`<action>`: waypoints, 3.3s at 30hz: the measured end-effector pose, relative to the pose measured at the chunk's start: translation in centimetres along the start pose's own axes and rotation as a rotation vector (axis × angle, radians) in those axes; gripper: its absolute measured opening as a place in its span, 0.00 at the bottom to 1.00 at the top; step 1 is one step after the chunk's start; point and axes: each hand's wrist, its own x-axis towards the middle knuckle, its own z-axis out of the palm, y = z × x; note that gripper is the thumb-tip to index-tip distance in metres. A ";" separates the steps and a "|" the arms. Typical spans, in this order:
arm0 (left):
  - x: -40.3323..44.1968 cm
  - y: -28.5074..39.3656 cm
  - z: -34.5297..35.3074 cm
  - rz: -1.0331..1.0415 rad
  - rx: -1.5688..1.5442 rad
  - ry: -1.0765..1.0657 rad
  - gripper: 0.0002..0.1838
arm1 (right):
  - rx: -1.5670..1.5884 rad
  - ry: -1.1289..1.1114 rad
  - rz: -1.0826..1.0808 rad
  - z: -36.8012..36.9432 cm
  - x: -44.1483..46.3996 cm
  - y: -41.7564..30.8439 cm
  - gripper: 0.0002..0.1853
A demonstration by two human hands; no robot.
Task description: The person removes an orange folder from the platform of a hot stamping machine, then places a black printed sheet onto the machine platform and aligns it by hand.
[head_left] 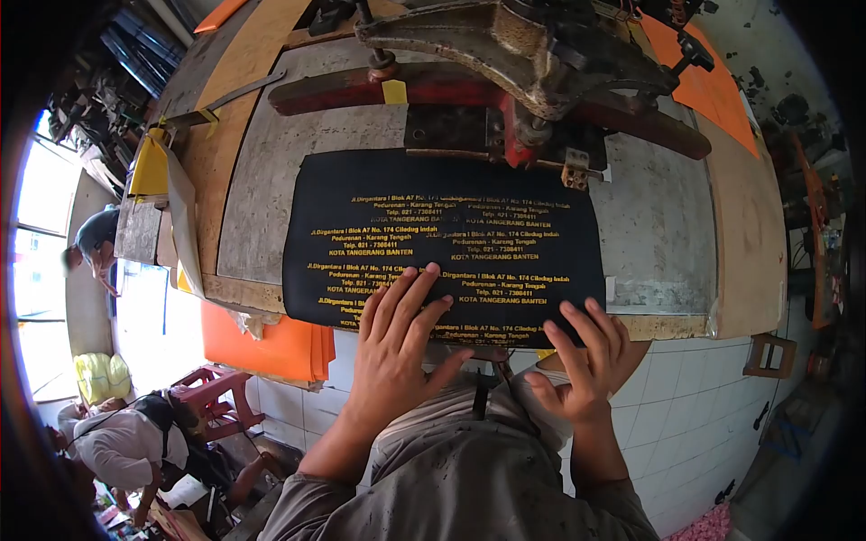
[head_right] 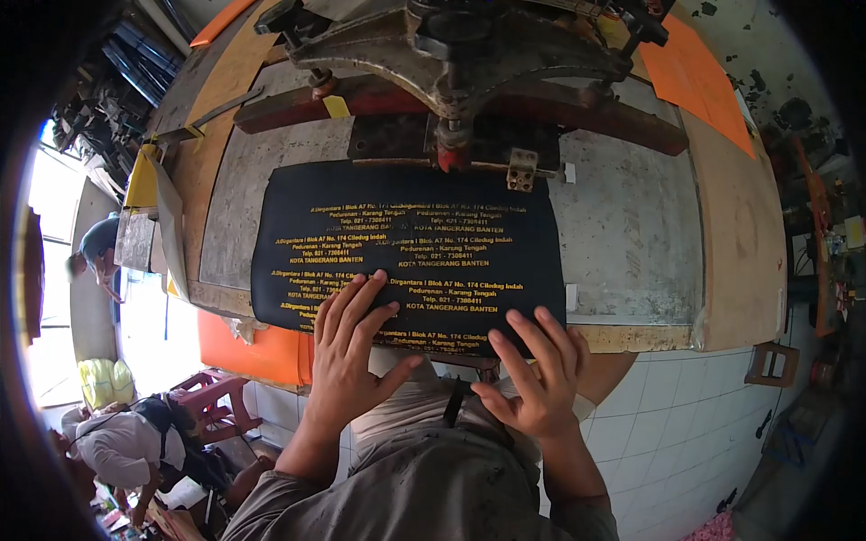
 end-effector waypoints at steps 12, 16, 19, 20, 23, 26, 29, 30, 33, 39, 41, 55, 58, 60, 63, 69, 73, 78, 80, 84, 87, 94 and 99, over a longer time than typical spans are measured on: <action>1.8 0.8 -0.4 -0.034 0.127 -0.006 0.40 | -0.074 -0.123 0.058 1.4 3.1 -1.1 0.31; 3.1 1.0 -0.5 -0.045 0.150 -0.021 0.42 | -0.098 -0.126 0.065 1.4 3.0 -1.1 0.31; 3.9 1.2 -0.4 -0.065 0.163 -0.016 0.42 | -0.102 -0.124 0.069 1.4 3.1 -1.1 0.30; 4.1 1.3 -0.4 -0.071 0.171 -0.013 0.41 | -0.106 -0.124 0.069 1.5 3.1 -1.2 0.30; 4.6 1.3 0.2 -0.100 0.187 0.000 0.41 | -0.110 -0.122 0.071 1.5 3.0 -1.1 0.30; 5.1 1.5 0.2 -0.132 0.179 0.016 0.40 | -0.107 -0.110 0.071 1.7 2.9 -1.0 0.30; 5.4 1.7 0.1 -0.128 0.190 -0.017 0.41 | -0.111 -0.113 0.075 1.8 2.8 -1.0 0.30; 5.4 1.6 0.1 -0.116 0.198 -0.019 0.41 | -0.113 -0.118 0.077 1.8 2.9 -1.1 0.30; 5.3 1.5 0.2 -0.090 0.215 -0.029 0.40 | -0.117 -0.114 0.078 1.8 2.9 -1.1 0.30; 5.3 1.5 -0.1 -0.076 0.221 -0.064 0.36 | -0.118 -0.110 0.078 1.9 2.7 -1.0 0.29; 5.2 1.6 -0.1 -0.064 0.234 -0.064 0.35 | -0.114 -0.111 0.080 1.9 2.8 -1.0 0.29; 4.5 1.3 0.6 0.031 0.176 -0.007 0.25 | -0.114 -0.093 0.079 2.0 2.8 -1.1 0.29; 4.6 1.0 0.6 0.074 0.147 0.008 0.23 | -0.115 -0.082 0.078 2.0 2.8 -1.1 0.29; 4.6 0.7 0.5 0.103 0.134 0.014 0.23 | -0.106 -0.076 0.080 2.0 2.8 -1.1 0.29; 4.4 0.3 0.7 0.130 0.119 0.017 0.22 | -0.106 -0.074 0.077 2.0 2.7 -1.1 0.29; 4.6 1.0 0.2 0.036 0.161 -0.011 0.31 | -0.088 -0.073 0.073 1.7 2.9 -1.3 0.29; 5.0 1.3 0.3 -0.022 0.164 -0.029 0.38 | -0.078 -0.062 0.067 1.7 3.0 -1.3 0.29; 4.9 1.2 0.6 -0.019 0.171 -0.036 0.41 | -0.073 -0.047 0.060 1.6 3.1 -1.5 0.29; 4.8 0.9 0.7 0.004 0.178 -0.041 0.41 | -0.070 -0.045 0.060 1.6 3.1 -1.5 0.29; 4.6 0.8 0.5 0.053 0.195 -0.033 0.37 | -0.061 -0.033 0.060 1.5 3.1 -1.6 0.29; 3.9 0.1 0.6 0.169 0.154 -0.057 0.33 | -0.060 -0.024 0.056 1.7 3.0 -1.6 0.29; -0.6 0.6 0.9 0.111 0.064 0.062 0.27 | -0.046 -0.017 0.048 1.6 3.0 -1.6 0.29; -2.2 0.1 2.0 0.044 0.092 0.139 0.27 | -0.036 -0.009 0.031 1.6 2.9 -1.4 0.30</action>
